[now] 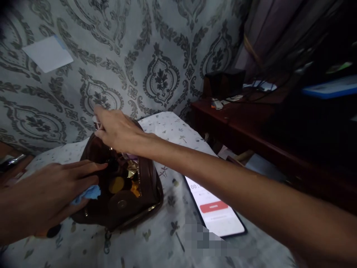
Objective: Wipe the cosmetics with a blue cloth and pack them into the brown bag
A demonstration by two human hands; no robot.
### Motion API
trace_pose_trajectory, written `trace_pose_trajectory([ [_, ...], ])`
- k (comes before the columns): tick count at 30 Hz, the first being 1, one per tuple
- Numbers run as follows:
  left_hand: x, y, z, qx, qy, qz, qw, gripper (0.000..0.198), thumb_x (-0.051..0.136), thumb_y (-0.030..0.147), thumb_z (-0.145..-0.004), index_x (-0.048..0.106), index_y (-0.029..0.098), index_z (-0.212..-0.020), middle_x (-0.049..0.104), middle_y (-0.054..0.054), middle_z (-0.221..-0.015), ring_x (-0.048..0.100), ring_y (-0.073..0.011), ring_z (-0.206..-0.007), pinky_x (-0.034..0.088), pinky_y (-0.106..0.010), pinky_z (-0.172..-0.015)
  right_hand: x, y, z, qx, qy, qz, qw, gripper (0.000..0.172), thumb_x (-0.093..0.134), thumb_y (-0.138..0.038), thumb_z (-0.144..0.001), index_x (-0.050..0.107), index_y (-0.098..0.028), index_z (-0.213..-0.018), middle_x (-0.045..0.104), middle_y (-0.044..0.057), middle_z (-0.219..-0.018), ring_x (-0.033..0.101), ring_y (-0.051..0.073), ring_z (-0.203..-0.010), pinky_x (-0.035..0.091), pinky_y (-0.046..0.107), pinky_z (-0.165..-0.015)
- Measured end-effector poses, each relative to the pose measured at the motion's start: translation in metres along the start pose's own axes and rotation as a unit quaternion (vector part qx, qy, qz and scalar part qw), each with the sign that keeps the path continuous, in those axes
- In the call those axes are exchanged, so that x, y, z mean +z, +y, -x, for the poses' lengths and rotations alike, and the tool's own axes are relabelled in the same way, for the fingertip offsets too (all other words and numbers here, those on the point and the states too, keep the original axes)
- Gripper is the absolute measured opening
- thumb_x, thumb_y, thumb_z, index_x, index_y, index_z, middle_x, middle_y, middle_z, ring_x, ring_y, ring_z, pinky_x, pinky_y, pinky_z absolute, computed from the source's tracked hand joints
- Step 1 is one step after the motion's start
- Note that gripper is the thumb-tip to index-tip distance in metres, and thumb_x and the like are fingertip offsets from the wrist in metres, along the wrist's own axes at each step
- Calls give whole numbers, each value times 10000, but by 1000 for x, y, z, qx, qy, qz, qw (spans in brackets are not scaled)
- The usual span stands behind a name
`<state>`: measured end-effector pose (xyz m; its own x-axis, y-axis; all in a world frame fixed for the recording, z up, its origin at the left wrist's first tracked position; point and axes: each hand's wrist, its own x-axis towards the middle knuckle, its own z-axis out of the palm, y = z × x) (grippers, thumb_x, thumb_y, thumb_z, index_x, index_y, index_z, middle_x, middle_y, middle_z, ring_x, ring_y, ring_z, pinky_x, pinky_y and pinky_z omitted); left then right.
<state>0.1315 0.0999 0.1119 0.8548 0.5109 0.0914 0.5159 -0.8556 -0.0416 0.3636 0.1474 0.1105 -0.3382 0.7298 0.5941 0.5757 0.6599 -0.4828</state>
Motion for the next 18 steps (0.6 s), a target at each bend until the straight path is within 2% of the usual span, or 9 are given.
trace_pose_trajectory([
  [3, -7, 9, -8, 56, -57, -62, 995, 192, 580, 367, -888, 723, 245, -927, 717, -106, -1170, 694, -290, -975, 568, -362, -721, 8, -6, -8, 25, -68, 38, 997, 136, 597, -215, -921, 568, -167, -1045, 625, 16, -865, 583, 165, -788, 463, 279, -745],
  [7, -15, 17, -12, 40, -93, -95, 990, 177, 567, 276, -907, 700, 212, -1004, 686, -110, -1224, 669, -280, -1048, 566, -385, -839, 11, -12, -13, 47, -197, 76, 976, 67, 574, -199, -933, 619, -149, -937, 648, 45, -835, 577, 169, -746, 430, 273, -666],
  [9, -14, 18, -11, 41, -90, -98, 990, 182, 574, 282, -908, 694, 211, -1023, 683, -110, -1229, 656, -284, -1087, 560, -398, -877, 11, -13, -14, 47, -233, 86, 968, 78, 582, -210, -934, 634, -153, -935, 659, 54, -842, 585, 171, -745, 423, 274, -650],
  [14, -13, 19, -12, 38, -80, -102, 991, 202, 549, 318, -927, 698, 197, -991, 697, -125, -1195, 658, -302, -1105, 564, -413, -866, 9, -16, -10, 28, -244, 140, 959, 94, 574, -191, -937, 655, -142, -943, 682, 91, -936, 622, 200, -853, 455, 298, -730],
  [18, -18, 23, -16, 32, -80, -103, 991, 204, 546, 307, -922, 697, 178, -970, 712, -133, -1148, 664, -325, -1095, 581, -435, -825, 9, -18, -4, 18, -233, 168, 958, 143, 567, -192, -947, 641, -119, -1044, 675, 115, -1055, 627, 203, -911, 471, 308, -794],
])
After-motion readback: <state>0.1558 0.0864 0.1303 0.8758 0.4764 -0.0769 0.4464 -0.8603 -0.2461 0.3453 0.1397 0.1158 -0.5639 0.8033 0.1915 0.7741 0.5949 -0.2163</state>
